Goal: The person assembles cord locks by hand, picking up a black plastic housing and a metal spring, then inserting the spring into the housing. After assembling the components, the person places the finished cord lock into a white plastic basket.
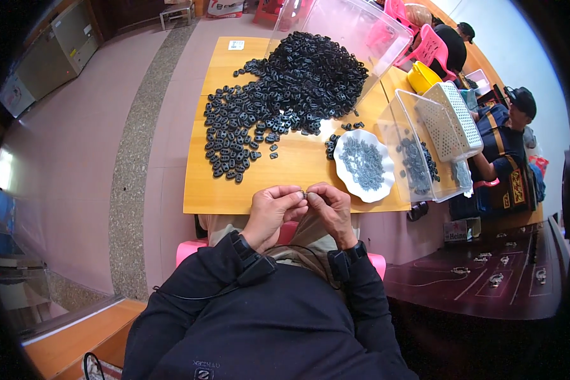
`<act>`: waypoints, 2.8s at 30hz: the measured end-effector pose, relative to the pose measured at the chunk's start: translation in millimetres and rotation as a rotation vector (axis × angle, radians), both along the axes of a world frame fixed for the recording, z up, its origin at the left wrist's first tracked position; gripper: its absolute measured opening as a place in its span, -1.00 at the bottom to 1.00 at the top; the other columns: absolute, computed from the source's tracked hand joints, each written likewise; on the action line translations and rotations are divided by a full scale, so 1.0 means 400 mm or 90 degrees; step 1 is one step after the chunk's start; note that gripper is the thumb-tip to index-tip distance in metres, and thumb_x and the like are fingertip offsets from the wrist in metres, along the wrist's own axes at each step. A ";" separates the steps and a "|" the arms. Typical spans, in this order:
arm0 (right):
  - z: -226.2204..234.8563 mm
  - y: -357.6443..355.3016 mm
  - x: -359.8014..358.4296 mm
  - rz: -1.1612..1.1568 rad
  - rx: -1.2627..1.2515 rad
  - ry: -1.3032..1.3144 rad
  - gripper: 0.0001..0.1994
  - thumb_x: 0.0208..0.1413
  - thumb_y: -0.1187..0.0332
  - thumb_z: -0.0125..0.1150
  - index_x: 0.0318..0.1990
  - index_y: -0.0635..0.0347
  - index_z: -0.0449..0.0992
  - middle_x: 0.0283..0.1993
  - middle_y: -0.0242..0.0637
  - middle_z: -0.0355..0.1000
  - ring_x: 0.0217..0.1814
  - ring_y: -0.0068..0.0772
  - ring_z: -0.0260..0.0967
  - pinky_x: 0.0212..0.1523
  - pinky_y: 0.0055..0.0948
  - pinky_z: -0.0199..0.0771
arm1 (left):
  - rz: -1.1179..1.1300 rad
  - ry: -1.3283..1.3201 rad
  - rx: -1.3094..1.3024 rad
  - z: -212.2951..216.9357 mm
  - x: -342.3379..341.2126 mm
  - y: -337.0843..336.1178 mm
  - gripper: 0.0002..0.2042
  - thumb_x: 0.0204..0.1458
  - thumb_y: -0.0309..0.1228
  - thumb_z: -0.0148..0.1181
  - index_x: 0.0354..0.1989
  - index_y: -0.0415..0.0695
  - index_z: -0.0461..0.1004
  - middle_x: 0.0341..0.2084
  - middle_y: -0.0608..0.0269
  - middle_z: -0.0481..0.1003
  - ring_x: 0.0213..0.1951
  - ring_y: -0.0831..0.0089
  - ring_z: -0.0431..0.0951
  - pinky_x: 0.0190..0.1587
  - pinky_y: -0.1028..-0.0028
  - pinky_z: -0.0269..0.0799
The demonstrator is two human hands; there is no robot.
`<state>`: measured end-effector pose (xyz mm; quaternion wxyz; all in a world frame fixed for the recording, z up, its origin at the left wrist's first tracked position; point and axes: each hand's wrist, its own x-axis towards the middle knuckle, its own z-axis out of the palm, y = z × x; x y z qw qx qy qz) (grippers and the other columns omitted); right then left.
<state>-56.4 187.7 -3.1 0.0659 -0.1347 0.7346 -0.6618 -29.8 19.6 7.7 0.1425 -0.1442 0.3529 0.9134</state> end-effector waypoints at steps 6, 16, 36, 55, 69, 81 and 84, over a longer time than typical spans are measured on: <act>0.007 -0.007 0.001 -0.004 -0.009 0.023 -0.94 0.13 0.53 0.16 -0.29 0.34 0.50 -0.41 -0.45 0.45 -0.37 -0.72 0.35 -0.35 -0.70 0.38 | -0.012 0.005 -0.009 -0.006 0.001 -0.002 -0.86 0.09 -0.57 0.13 -0.21 -0.36 0.45 -0.36 0.14 0.52 -0.37 0.48 0.58 -0.27 0.58 0.59; -0.004 0.010 -0.006 0.017 0.053 0.057 -0.95 0.12 0.55 0.16 -0.32 0.36 0.51 -0.39 -0.44 0.45 -0.37 -0.72 0.33 -0.35 -0.68 0.35 | -0.020 0.009 -0.029 -0.006 0.003 0.001 -0.86 0.07 -0.58 0.15 -0.21 -0.37 0.46 -0.39 0.13 0.53 -0.40 0.48 0.58 -0.30 0.59 0.59; 0.025 0.002 -0.029 0.047 -0.021 -0.058 -0.86 0.10 0.45 0.23 -0.24 0.36 0.56 -0.37 -0.41 0.51 -0.36 -0.71 0.38 -0.33 -0.68 0.41 | 0.027 0.051 -0.023 -0.021 0.002 0.004 -0.86 0.11 -0.56 0.12 -0.18 -0.33 0.44 -0.34 0.15 0.51 -0.34 0.49 0.56 -0.22 0.56 0.56; 0.046 -0.074 -0.117 0.026 -0.057 -0.102 -0.80 0.11 0.40 0.24 -0.21 0.39 0.54 -0.41 -0.37 0.50 -0.42 -0.67 0.39 -0.41 -0.66 0.42 | 0.195 0.041 0.016 -0.017 -0.006 -0.008 -0.85 0.12 -0.55 0.11 -0.16 -0.30 0.41 -0.33 0.21 0.49 -0.32 0.50 0.54 -0.19 0.51 0.55; 0.047 -0.260 -0.183 0.093 0.489 0.298 -0.72 0.03 0.18 0.20 -0.14 0.08 0.54 -0.35 -0.10 0.51 -0.30 -0.04 0.48 -0.32 -0.14 0.45 | 0.305 0.180 -0.097 0.061 0.022 -0.014 -0.83 0.10 -0.55 0.15 -0.17 -0.35 0.45 -0.39 0.17 0.55 -0.37 0.50 0.57 -0.22 0.57 0.51; 0.049 -0.230 -0.180 0.098 0.513 0.327 -0.79 -0.07 0.27 0.22 -0.30 0.17 0.46 -0.34 -0.17 0.40 -0.28 -0.07 0.42 -0.33 -0.22 0.38 | 0.273 0.179 -0.086 0.045 0.009 -0.021 -0.84 0.10 -0.54 0.15 -0.17 -0.34 0.45 -0.39 0.19 0.55 -0.39 0.52 0.57 -0.24 0.58 0.52; 0.077 -0.205 -0.165 0.149 0.538 0.378 -0.79 -0.07 0.28 0.16 -0.29 0.16 0.42 -0.32 -0.17 0.34 -0.29 -0.06 0.38 -0.31 -0.21 0.37 | 0.274 0.163 -0.076 0.041 0.006 -0.021 -0.84 0.10 -0.55 0.15 -0.17 -0.33 0.45 -0.38 0.19 0.54 -0.39 0.52 0.56 -0.24 0.56 0.55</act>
